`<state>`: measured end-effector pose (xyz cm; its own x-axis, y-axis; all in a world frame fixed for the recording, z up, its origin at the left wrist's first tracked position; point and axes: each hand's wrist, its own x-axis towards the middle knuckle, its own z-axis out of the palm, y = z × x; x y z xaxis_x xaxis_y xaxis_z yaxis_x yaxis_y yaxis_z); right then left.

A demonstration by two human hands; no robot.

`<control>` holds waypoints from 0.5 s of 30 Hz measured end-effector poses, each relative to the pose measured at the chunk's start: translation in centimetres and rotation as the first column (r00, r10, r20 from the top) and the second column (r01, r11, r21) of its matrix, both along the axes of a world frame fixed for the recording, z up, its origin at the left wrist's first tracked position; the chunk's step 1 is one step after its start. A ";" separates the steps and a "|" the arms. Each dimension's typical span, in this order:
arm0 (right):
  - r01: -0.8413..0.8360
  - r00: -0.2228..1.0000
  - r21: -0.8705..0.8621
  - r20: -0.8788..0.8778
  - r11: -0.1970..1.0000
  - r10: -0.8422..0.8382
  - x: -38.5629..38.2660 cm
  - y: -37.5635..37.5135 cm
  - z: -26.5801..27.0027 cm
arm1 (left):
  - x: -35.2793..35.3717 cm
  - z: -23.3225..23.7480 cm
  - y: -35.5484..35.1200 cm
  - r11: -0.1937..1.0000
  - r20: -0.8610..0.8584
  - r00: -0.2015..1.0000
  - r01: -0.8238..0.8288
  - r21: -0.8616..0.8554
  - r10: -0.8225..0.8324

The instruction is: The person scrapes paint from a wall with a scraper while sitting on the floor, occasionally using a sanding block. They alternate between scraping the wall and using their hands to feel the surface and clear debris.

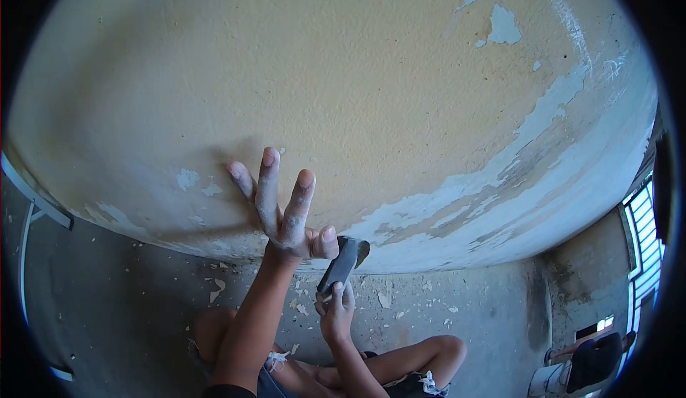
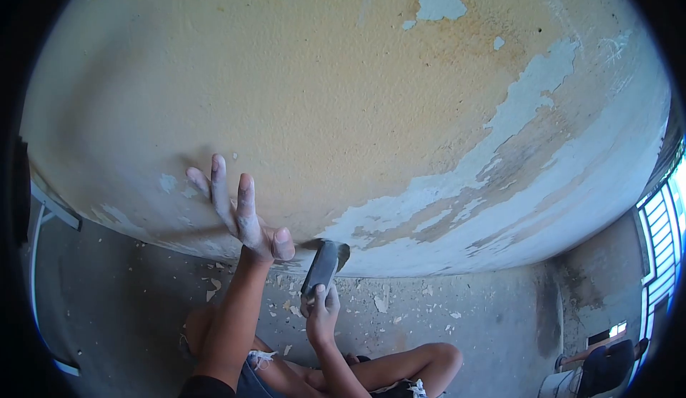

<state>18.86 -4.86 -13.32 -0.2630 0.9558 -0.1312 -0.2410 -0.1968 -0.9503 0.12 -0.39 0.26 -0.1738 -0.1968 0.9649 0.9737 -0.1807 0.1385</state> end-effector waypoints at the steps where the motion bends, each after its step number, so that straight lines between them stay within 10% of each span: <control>1: 0.013 0.999 -0.055 -0.038 0.998 -0.015 -0.1 -0.6 0.7 | -0.1 0.1 0.0 1.000 -0.007 1.000 -0.004 -0.004 0.004; 8: 0.094 0.958 0.081 -0.278 0.992 -0.068 -0.6 3.8 4.6 | -0.1 -0.1 0.4 1.000 -0.041 0.999 -0.014 0.007 0.014; 10: -0.024 0.999 0.082 0.034 0.996 0.021 0.4 1.9 -0.6 | -0.1 -0.1 0.1 1.000 -0.045 0.999 -0.008 0.015 0.008; 15: 0.053 0.994 -0.020 -0.091 0.998 -0.055 0.8 2.0 1.3 | -0.4 -0.3 0.0 1.000 -0.044 0.999 -0.021 -0.009 0.021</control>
